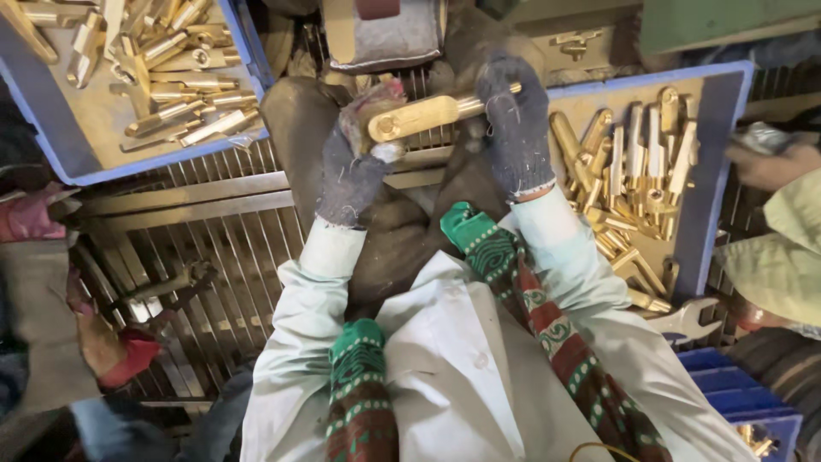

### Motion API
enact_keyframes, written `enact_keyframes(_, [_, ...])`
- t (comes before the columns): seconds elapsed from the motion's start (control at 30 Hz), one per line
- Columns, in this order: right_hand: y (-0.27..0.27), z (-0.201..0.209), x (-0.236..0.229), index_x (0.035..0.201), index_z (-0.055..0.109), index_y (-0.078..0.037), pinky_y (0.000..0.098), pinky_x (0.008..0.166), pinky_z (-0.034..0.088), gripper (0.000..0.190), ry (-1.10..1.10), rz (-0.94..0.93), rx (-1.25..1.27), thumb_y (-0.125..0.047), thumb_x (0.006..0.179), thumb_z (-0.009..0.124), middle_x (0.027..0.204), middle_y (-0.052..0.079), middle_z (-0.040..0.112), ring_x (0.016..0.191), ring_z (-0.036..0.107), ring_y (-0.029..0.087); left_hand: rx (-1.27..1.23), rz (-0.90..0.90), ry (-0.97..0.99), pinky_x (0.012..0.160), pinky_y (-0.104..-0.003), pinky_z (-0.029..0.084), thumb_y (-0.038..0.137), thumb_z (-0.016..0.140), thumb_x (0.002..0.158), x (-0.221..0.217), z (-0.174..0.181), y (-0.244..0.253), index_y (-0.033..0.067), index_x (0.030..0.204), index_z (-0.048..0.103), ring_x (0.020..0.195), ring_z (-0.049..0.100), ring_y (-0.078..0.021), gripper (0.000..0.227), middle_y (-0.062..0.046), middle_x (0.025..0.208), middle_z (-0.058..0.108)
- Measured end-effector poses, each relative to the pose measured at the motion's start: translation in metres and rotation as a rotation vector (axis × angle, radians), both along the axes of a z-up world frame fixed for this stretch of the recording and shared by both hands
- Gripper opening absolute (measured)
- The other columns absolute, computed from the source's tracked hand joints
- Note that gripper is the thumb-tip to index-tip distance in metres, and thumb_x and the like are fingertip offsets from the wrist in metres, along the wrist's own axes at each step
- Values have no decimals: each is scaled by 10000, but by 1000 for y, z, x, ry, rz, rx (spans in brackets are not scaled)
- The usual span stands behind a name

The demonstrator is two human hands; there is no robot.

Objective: The person sits and repeatedly picks up brass-colored metal parts from a blue bin, rubs them against a grinding wheel to smooth the surface, and places them into a second bin. The process is repeated continuously for multiple parts.

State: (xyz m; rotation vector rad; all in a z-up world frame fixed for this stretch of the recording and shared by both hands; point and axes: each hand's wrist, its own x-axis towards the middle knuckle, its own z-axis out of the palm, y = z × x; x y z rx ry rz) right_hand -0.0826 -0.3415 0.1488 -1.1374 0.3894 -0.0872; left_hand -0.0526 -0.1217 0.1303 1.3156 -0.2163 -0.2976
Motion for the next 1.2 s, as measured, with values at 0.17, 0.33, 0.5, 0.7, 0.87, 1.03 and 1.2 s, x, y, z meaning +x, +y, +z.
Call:
enact_keyframes(0.17, [-14, -19, 29, 1323, 517, -35, 277, 668, 527, 327, -114, 303, -248, -142, 1094, 724, 1023, 66, 646, 800, 621, 127, 132, 12, 120, 944, -298, 519, 460, 764, 981, 23, 1, 22, 13, 1422, 560, 1147, 626, -161, 660, -98, 1339, 646])
enact_keyframes(0.33, [-26, -55, 69, 1324, 499, -41, 267, 541, 515, 344, 64, 331, -275, -168, 1066, 689, 890, 64, 662, 636, 597, 115, 180, -109, 136, 734, -258, 557, 253, 699, 1071, 69, -33, 34, 8, 1413, 601, 902, 672, -123, 432, -54, 1138, 701])
enact_keyframes(0.5, [-12, -77, 106, 1391, 510, -21, 266, 528, 513, 419, 224, 252, -276, -159, 1052, 714, 874, 88, 714, 616, 626, 125, 56, 149, 357, 665, -277, 607, 160, 666, 1029, 87, -71, 7, -2, 1274, 566, 826, 722, -147, 311, -91, 994, 723])
enact_keyframes(0.7, [-11, -81, 107, 1434, 382, -40, 273, 438, 531, 567, 396, 171, -261, -119, 954, 672, 790, 68, 698, 543, 623, 114, 203, 304, 580, 503, -267, 503, 198, 668, 992, 85, -81, -19, 10, 1248, 573, 657, 627, -129, 332, -80, 861, 676])
enact_keyframes(0.87, [-17, -85, 106, 1409, 433, 34, 281, 420, 503, 548, 397, 156, -289, -148, 957, 683, 762, 95, 670, 533, 600, 127, 74, 291, 594, 507, -270, 550, 198, 674, 967, 80, -98, -28, -35, 1219, 596, 679, 704, -126, 352, -78, 884, 731])
enact_keyframes(1.03, [-24, -81, 107, 1409, 453, 18, 277, 420, 494, 556, 362, 117, -285, -182, 954, 702, 786, 84, 676, 539, 593, 124, 364, 313, 384, 578, -223, 602, 225, 759, 1031, 87, -104, -37, -50, 1277, 531, 764, 700, -89, 434, -74, 1002, 715])
enact_keyframes(1.2, [-28, -60, 74, 1395, 459, 21, 303, 585, 550, 472, 62, 180, -254, -172, 1071, 743, 969, 100, 674, 738, 633, 143, 173, 114, 422, 528, -286, 501, 263, 690, 945, 74, -56, -11, -8, 1286, 589, 710, 665, -161, 447, -98, 976, 757])
